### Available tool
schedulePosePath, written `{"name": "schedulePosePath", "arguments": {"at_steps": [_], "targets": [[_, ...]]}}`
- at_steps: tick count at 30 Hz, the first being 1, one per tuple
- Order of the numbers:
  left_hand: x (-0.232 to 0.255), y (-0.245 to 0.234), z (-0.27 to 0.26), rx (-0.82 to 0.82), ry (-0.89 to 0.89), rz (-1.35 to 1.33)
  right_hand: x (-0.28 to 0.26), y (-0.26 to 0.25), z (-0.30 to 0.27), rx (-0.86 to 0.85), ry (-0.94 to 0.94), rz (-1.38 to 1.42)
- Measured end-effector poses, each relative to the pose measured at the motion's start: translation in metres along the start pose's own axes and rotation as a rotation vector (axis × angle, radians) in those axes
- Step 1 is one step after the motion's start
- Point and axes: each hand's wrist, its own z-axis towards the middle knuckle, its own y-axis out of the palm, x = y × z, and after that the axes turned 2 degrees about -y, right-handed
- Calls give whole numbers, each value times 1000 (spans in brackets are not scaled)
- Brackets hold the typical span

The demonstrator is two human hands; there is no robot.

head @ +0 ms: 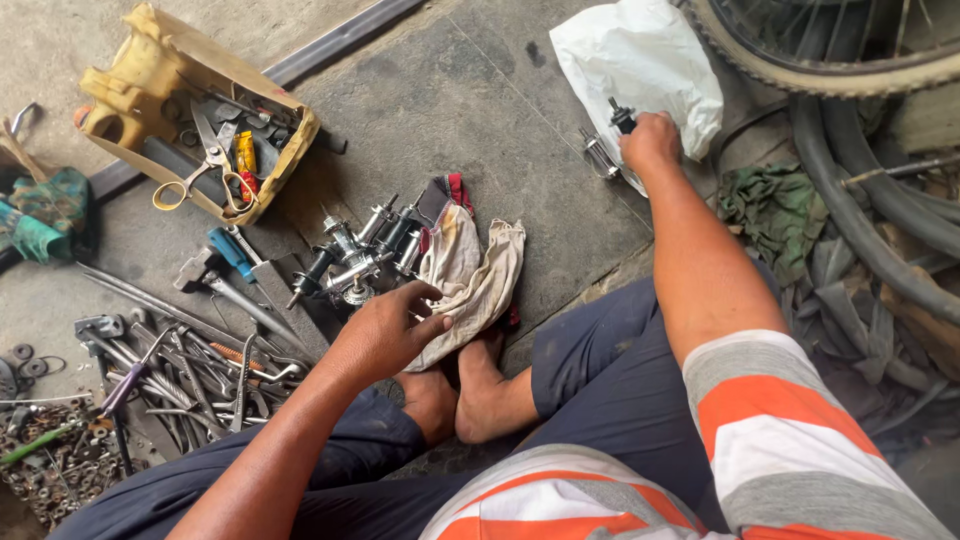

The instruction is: The person sits on the floor and wipes several small mechanical parts with a cloth. They pick up each part, wipe it thoroughly, and place it back down among other parts and tools.

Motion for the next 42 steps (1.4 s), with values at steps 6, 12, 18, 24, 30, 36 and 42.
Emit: {"name": "schedulePosePath", "arguments": {"at_steps": [6, 12, 18, 24, 30, 36, 42], "targets": [[-12, 3, 1, 61, 43, -3, 24, 40, 12, 100, -129, 40], [-19, 11, 5, 116, 98, 41, -3, 19, 6, 149, -174, -2], [-46, 28, 12, 152, 73, 378, -127, -4, -66, -628, -360, -177], [-84, 55, 27, 95, 60, 492, -160, 26, -171, -681, -877, -433], [-90, 61, 32, 56, 123, 461, -151, -17, -175, -594, -1032, -38], [-59, 53, 21, 279, 261, 225, -149, -94, -226, -576, -624, 475], [-22, 42, 10, 313, 404, 23, -153, -139, -285, -458, -792, 782]]}}
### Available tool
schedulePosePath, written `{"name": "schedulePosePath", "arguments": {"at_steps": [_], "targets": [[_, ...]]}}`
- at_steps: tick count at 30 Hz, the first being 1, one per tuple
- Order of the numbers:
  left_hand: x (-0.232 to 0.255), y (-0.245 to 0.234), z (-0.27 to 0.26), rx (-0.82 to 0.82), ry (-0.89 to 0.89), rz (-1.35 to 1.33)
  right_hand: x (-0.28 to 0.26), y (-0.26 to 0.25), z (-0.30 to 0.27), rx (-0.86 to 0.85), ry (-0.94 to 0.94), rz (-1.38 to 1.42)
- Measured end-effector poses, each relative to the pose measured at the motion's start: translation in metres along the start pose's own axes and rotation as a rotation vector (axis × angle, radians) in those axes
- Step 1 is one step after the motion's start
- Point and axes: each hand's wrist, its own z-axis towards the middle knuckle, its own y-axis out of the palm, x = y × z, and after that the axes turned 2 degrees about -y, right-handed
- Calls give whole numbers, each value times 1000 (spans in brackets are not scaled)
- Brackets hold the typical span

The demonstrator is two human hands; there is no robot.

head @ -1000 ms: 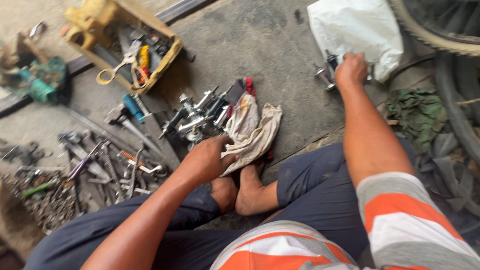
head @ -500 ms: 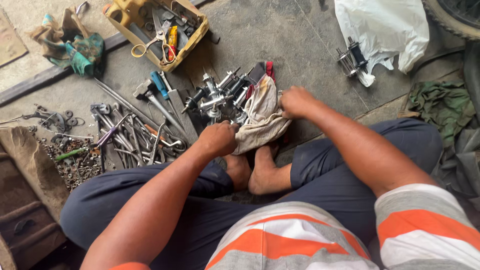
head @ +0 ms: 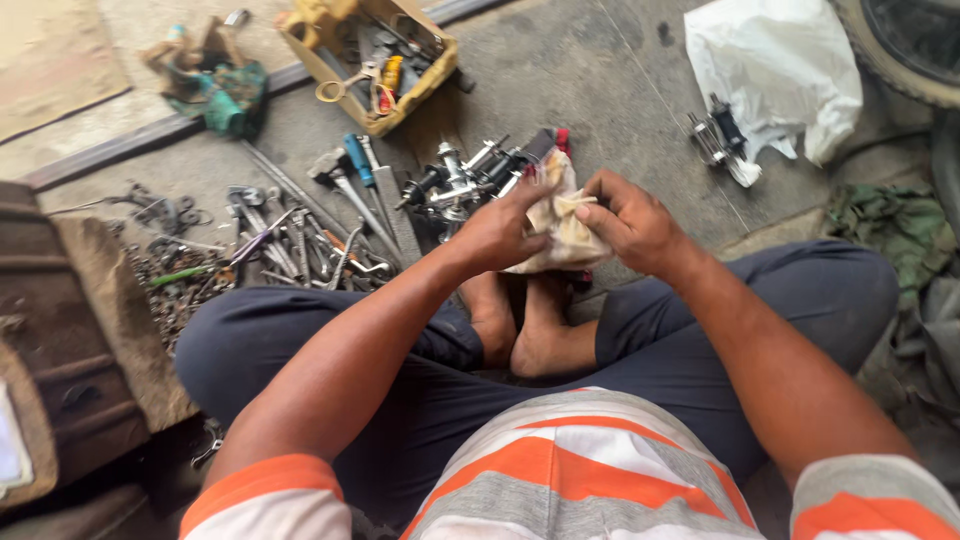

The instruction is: The person sits on the floor and wipes several small mechanical parts with a cloth. They pick up each part, wipe it thoroughly, and place it back down among other parts and tools.

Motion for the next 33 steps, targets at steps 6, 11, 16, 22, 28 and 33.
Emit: {"name": "schedulePosePath", "arguments": {"at_steps": [6, 11, 16, 22, 28, 33], "targets": [[26, -11, -14, 159, 45, 35, -24, -6, -2, -222, 66, -352], [60, -22, -39, 406, 178, 33, -29, 0, -16, -409, 277, -416], [91, -39, -110, 371, 35, 35, -29, -42, -26, -107, 408, -198], [109, -60, -238, 802, -182, 161, -35, -115, -16, 131, 250, -673], [140, -61, -361, 1297, -316, 619, -65, -134, -18, 577, -240, -701], [146, -18, -418, 1510, -629, 528, -78, -124, -17, 502, -79, -635]]}}
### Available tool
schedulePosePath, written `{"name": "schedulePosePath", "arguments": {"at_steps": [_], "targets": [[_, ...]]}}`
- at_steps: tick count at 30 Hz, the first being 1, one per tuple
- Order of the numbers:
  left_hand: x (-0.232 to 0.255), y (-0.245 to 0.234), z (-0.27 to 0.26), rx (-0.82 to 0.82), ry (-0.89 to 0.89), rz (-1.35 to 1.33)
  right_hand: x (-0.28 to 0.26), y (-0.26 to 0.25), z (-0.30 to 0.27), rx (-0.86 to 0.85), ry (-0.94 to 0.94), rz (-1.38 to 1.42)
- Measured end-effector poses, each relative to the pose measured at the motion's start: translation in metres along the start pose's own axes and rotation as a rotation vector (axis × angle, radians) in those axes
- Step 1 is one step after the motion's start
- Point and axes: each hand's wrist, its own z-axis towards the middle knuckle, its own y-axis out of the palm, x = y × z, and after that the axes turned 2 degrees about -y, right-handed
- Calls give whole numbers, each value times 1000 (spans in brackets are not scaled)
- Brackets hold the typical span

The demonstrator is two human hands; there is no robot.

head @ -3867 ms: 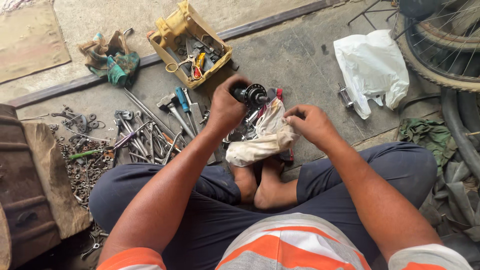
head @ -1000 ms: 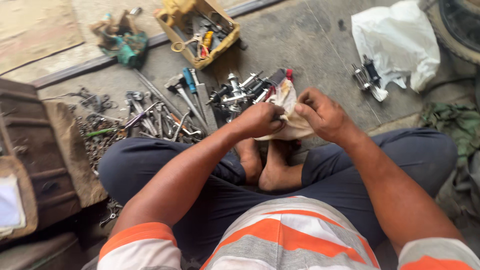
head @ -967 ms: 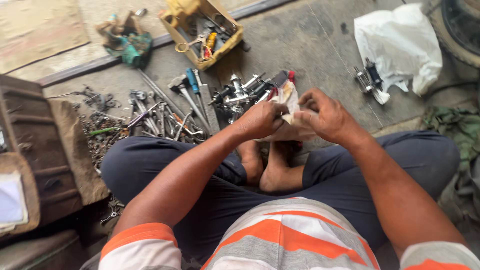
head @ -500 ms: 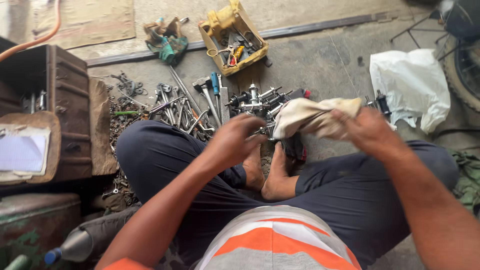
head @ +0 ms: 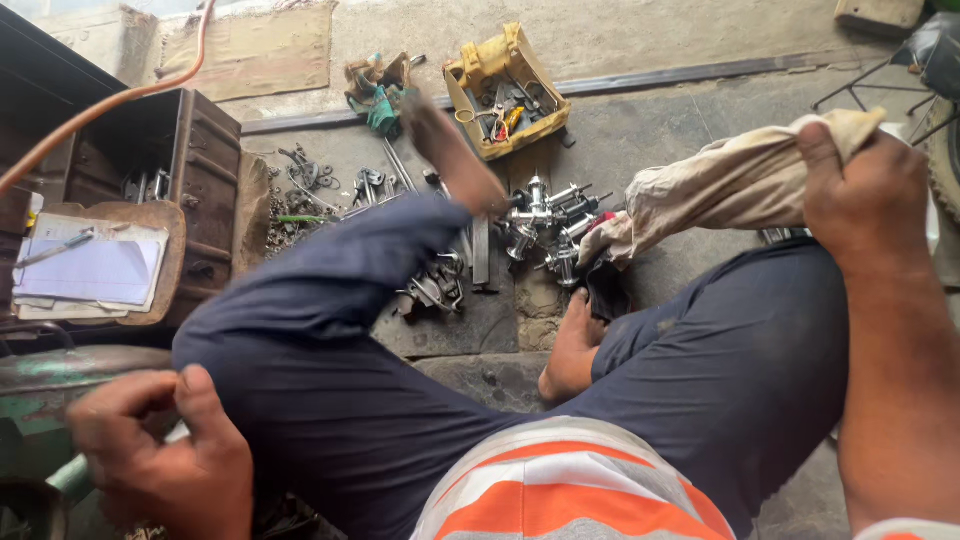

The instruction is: The person sits on the floor and wipes several small mechanical parts with a cloth. They pick up each part, wipe it thoroughly, and place it back down among other parts and tools.

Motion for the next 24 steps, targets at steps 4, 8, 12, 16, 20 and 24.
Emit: {"name": "schedulePosePath", "arguments": {"at_steps": [4, 8, 12, 16, 20, 24], "targets": [[-18, 23, -42, -64, 297, -2, -1, 3, 3, 22, -101, 65], [-1, 72, -44, -180, 245, -31, -8, 13, 18, 1, -125, 103], [1, 106, -28, -441, 278, -93, -6, 26, 17, -139, 21, 86], [-17, 98, -61, -645, 306, -297, 6, 22, 26, -75, -1, 37], [-38, 75, -88, -780, 87, -490, 26, 31, 19, -82, 97, 47], [-26, 44, -11, -316, 65, -752, 26, 28, 50, -83, 83, 110]]}}
